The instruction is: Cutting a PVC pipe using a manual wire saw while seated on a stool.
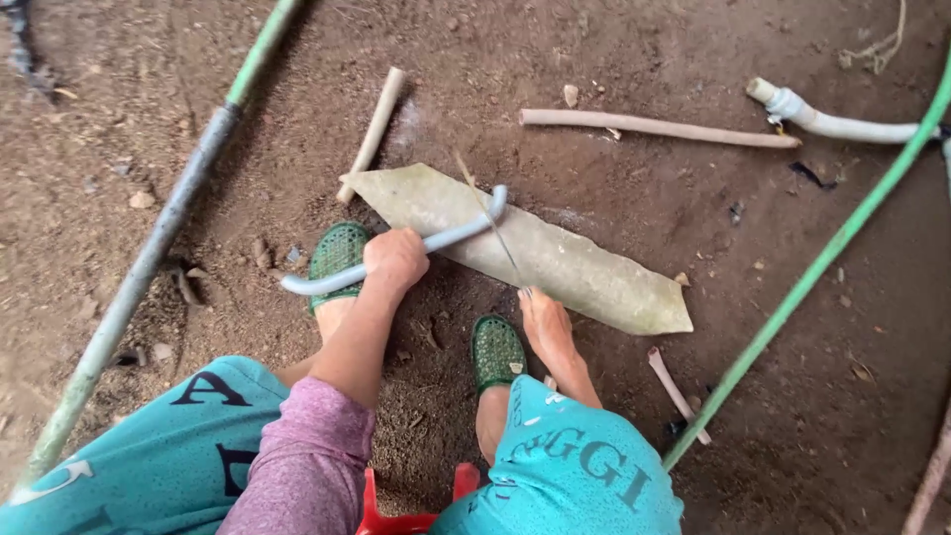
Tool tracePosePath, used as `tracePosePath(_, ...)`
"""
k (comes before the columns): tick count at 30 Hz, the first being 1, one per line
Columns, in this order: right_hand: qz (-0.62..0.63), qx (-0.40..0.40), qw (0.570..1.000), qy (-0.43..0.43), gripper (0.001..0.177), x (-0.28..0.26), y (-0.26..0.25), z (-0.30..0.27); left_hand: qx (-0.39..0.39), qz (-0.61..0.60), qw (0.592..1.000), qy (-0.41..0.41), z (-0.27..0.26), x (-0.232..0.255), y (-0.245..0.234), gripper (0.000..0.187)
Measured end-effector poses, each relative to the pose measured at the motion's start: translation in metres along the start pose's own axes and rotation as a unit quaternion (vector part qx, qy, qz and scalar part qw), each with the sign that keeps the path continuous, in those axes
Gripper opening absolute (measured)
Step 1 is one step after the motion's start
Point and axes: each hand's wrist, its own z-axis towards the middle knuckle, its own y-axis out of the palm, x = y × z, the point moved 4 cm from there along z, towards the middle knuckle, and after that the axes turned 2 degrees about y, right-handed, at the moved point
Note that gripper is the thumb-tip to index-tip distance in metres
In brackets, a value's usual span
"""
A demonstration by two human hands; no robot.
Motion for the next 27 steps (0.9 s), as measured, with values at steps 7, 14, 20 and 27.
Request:
tracePosePath(7, 0.026, 0.003, 1.000, -0.001, 0.043, -0.034, -0.036, -0.033, 0.006, -0.015, 1.000, -0.006, 0.029, -0.007, 0.017, 0.035)
tracePosePath(14, -0.006, 0.008, 1.000, 0.000, 0.041, -0.001, 0.004, 0.017, 0.199, 0.010, 0.977, 0.072, 0.022, -0.011, 0.041, 0.024)
tracePosePath(20, 0.002, 0.025, 1.000, -0.001, 0.043, -0.009, 0.014, 0.006, 0.483, 0.008, 0.868, 0.120, -0.009, -0.010, 0.054, 0.005)
tracePosePath(27, -0.009, 0.033, 0.999, -0.022, 0.047, -0.026, 0.004, -0.008, 0.387, 0.049, 0.914, 0.108, 0.032, -0.014, 0.076, 0.010)
